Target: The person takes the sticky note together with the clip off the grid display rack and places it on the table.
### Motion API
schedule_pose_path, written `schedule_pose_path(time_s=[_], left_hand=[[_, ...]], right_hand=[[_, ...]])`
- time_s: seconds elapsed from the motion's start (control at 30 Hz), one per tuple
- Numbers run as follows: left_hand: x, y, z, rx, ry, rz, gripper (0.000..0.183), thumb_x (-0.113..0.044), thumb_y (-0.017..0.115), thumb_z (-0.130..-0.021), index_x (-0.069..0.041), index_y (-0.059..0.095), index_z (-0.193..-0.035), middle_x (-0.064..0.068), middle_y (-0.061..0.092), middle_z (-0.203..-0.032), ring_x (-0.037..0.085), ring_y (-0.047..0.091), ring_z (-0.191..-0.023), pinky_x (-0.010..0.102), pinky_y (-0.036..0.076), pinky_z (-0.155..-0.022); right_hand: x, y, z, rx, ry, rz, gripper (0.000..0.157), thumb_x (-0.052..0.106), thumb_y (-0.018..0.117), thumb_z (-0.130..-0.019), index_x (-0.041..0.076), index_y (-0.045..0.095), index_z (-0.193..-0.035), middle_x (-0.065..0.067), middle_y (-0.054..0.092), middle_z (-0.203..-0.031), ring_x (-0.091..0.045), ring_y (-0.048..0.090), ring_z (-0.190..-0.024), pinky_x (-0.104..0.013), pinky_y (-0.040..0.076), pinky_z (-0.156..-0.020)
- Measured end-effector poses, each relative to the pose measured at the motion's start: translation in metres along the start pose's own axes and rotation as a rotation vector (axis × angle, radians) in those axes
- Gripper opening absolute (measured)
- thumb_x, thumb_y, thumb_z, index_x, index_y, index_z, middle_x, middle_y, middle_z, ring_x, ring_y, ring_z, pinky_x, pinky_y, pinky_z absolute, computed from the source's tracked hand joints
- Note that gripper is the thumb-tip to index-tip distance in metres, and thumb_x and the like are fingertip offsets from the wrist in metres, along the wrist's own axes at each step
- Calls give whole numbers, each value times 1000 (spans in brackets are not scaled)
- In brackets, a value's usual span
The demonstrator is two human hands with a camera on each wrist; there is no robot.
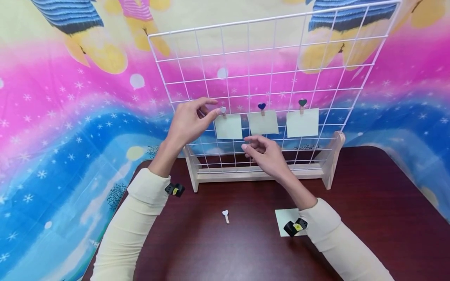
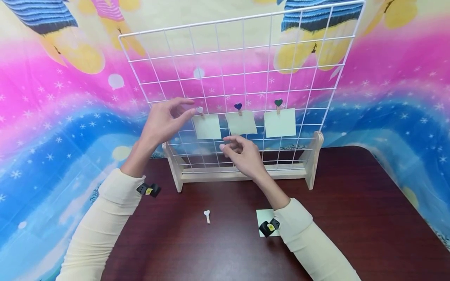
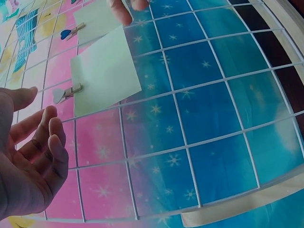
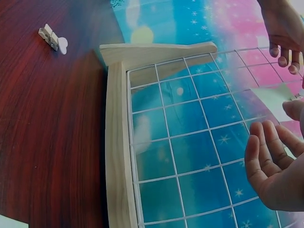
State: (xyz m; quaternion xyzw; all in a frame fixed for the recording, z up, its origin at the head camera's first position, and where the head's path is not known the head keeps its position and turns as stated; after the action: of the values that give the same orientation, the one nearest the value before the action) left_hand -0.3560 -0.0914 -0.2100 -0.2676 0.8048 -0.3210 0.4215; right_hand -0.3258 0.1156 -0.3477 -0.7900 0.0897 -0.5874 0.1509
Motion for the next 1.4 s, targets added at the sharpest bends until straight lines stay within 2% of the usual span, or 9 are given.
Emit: schedule_pose_path(time_s=[0.27,0.5,0.63,0.73,0.83,1.0,1.13,1.3,1.4], left_hand=[[-3,8,-3,44,-15,-11,42,-41,73,-103,-17,74,-138,8,79,-99,22,74,-90,36,58,-72],[-4,15,-4,63,-4,-41,40,-41,71,-104,-18,75,-136,6,79,-96,20,73,-86,35,57,-70],[-2,18,-3,72,-15,-52,40,-41,70,-104,-19,74,-137,5,80,-99,18,73,-87,35,58,-68],[-2,20,-4,80,-23,-59,41,-41,70,-104,-19,74,-139,5,80,-101,19,73,-87,34,58,-66],[-2,20,-6,84,-22,-70,41,-41,69,-105,-20,73,-140,5,80,-101,18,72,-84,33,56,-64],[-4,18,-9,84,-17,-102,41,-41,68,-105,-19,74,-139,6,80,-101,19,70,-82,33,54,-63],[-4,16,-11,85,-23,-122,40,-41,68,-105,-17,74,-138,6,80,-100,20,68,-79,33,53,-63],[-6,15,-13,79,-23,-136,40,-41,67,-106,-18,74,-138,6,80,-100,21,69,-79,35,55,-65],[-6,16,-14,80,-28,-134,39,-41,67,-106,-18,75,-137,7,80,-103,21,71,-84,36,57,-68]], right_hand=[[2,2,-3,-27,19,0,41,37,73,-103,15,70,-137,-11,77,-111,-24,75,-97,-28,59,-75],[2,4,-7,-25,33,-47,41,34,73,-103,12,70,-137,-16,77,-114,-31,76,-100,-30,62,-74],[2,6,-9,-17,40,-61,42,35,74,-103,11,69,-137,-16,76,-114,-39,76,-105,-36,64,-78],[2,7,-11,-13,46,-61,42,34,73,-103,10,69,-137,-17,76,-114,-37,76,-104,-40,64,-81],[2,8,-13,-13,42,-57,40,33,73,-104,9,70,-135,-17,76,-112,-31,77,-100,-37,64,-80],[7,8,-19,-15,36,-56,37,33,73,-104,9,71,-132,-14,76,-110,-24,77,-96,-39,65,-81],[10,9,-23,-10,44,-61,36,33,73,-104,10,72,-131,-12,78,-113,-25,78,-98,-44,65,-84],[12,11,-26,-2,51,-72,35,34,73,-104,9,73,-130,-14,79,-115,-35,77,-105,-32,64,-79],[12,12,-26,-7,51,-65,33,34,73,-104,9,75,-125,-14,79,-111,-31,77,-101,-27,62,-74]])
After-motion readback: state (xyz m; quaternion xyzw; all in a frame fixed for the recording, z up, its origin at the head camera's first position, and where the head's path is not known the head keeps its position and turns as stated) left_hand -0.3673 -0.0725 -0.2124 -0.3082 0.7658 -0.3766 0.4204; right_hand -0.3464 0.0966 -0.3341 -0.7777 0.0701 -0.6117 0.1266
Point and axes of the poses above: each hand's wrist, its own z-axis away from the middle knuckle, its own y-axis out of the palm, x = y × z, the point moved 9 cm from there along -z, towards the middle knuckle
